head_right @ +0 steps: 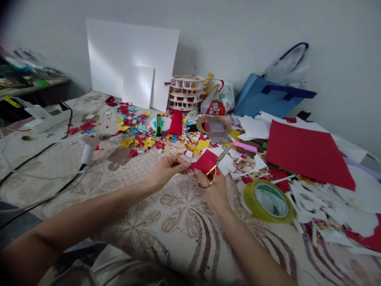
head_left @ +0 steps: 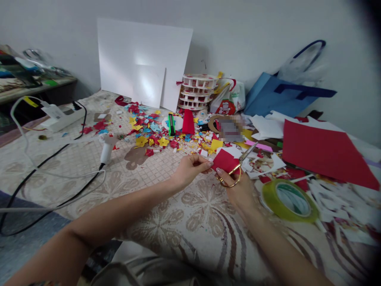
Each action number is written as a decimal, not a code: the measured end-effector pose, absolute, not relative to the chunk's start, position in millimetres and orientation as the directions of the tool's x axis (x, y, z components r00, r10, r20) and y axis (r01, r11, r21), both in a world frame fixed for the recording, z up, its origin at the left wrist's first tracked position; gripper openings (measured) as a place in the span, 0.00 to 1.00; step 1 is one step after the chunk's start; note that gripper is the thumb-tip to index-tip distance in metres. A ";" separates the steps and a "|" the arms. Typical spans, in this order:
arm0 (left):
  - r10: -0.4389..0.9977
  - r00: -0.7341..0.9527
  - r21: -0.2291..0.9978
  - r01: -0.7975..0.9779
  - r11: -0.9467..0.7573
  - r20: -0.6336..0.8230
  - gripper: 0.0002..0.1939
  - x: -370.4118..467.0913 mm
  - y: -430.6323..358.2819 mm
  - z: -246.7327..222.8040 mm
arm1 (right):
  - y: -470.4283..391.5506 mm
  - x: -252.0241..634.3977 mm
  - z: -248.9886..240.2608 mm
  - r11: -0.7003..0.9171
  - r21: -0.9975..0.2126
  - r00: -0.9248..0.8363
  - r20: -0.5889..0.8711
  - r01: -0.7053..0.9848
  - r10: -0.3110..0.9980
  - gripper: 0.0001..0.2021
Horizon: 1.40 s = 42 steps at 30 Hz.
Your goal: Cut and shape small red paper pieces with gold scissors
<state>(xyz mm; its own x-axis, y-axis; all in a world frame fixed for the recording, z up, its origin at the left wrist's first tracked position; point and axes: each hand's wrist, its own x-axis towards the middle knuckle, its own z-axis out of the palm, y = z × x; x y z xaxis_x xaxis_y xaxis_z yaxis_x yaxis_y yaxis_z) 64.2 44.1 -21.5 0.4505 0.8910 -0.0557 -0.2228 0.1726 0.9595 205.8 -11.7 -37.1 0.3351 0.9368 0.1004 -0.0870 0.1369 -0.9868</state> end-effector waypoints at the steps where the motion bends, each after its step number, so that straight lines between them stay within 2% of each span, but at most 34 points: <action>1: 0.891 0.452 0.963 -0.217 0.163 -0.049 0.15 64.1 44.1 -21.3 | -11.8 205.8 -36.9 0.138 -0.987 0.335 0.101 -0.087 0.937 0.16; 20: 0.887 0.457 0.944 -0.253 0.210 -0.075 0.14 65.0 42.7 -20.7 | -11.1 206.3 -40.9 0.120 -0.988 0.334 0.081 -0.099 0.939 0.17; 35: 0.880 0.466 0.935 -0.265 0.236 -0.090 0.15 64.0 43.1 -22.3 | -11.2 205.9 -40.7 0.119 -0.985 0.366 0.066 -0.124 0.928 0.15; 42: 0.875 0.469 0.924 -0.272 0.269 -0.117 0.17 64.1 43.5 -22.4 | -12.5 205.1 -35.5 0.123 -0.992 0.377 0.101 -0.034 0.920 0.15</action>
<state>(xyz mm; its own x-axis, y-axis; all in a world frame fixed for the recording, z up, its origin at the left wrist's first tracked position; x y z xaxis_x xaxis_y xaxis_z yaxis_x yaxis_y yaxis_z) 64.1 43.5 -22.4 0.4693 0.8753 -0.1171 -0.2718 0.2693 0.9239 205.1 -12.5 -35.5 0.3774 0.9205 0.1015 -0.0340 0.1233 -0.9918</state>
